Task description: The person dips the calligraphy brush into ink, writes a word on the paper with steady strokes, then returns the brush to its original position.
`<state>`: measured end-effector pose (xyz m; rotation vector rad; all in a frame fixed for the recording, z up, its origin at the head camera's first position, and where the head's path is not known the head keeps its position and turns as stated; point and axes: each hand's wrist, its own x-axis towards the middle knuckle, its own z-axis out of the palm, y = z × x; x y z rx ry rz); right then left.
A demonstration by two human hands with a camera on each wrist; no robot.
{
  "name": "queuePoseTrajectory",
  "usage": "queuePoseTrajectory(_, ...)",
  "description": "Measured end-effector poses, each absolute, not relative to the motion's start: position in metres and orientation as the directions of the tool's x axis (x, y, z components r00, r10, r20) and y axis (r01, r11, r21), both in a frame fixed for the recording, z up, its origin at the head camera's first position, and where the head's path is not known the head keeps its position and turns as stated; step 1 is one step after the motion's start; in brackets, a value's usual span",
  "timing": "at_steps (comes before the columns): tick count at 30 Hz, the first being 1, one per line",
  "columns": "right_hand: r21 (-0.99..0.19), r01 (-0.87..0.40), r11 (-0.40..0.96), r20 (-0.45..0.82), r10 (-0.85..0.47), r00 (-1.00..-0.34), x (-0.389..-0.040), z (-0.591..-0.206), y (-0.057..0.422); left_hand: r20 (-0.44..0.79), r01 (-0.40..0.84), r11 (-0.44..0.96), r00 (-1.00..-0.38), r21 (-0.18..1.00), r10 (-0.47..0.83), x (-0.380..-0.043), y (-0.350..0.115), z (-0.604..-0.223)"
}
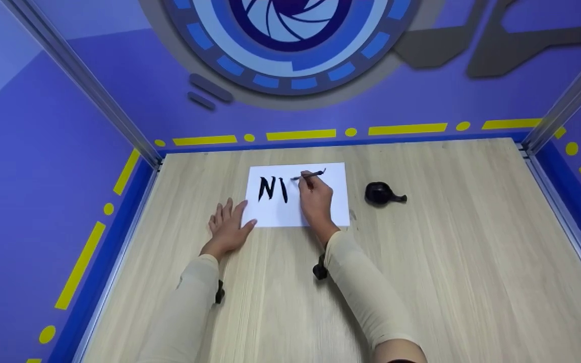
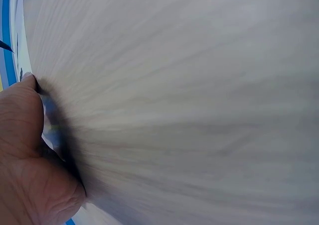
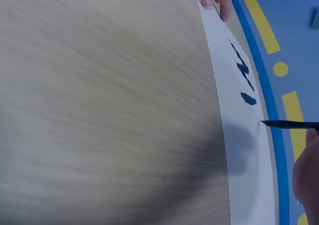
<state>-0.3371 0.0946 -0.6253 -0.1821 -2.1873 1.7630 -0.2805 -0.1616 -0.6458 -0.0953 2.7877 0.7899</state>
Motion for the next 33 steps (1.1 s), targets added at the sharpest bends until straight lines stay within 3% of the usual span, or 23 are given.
queuePoseTrajectory(11,-0.907,-0.172,0.384,0.265,0.202,-0.943,-0.333,-0.627,0.094,-0.24,-0.124,0.848,-0.971,0.516,0.004,-0.281,-0.161,-0.645)
queuePoseTrajectory(24,-0.928,-0.134,0.349,0.227,0.241,-0.944,-0.323,-0.626,0.089,-0.233,-0.115,0.856,-0.972,0.504,0.006,-0.281,-0.161,-0.647)
queuePoseTrajectory(33,-0.942,-0.173,0.289,0.249,0.252,-0.935,-0.317,-0.621,0.085,-0.238,-0.124,0.853,-0.971,0.507,0.0,-0.28,-0.161,-0.646)
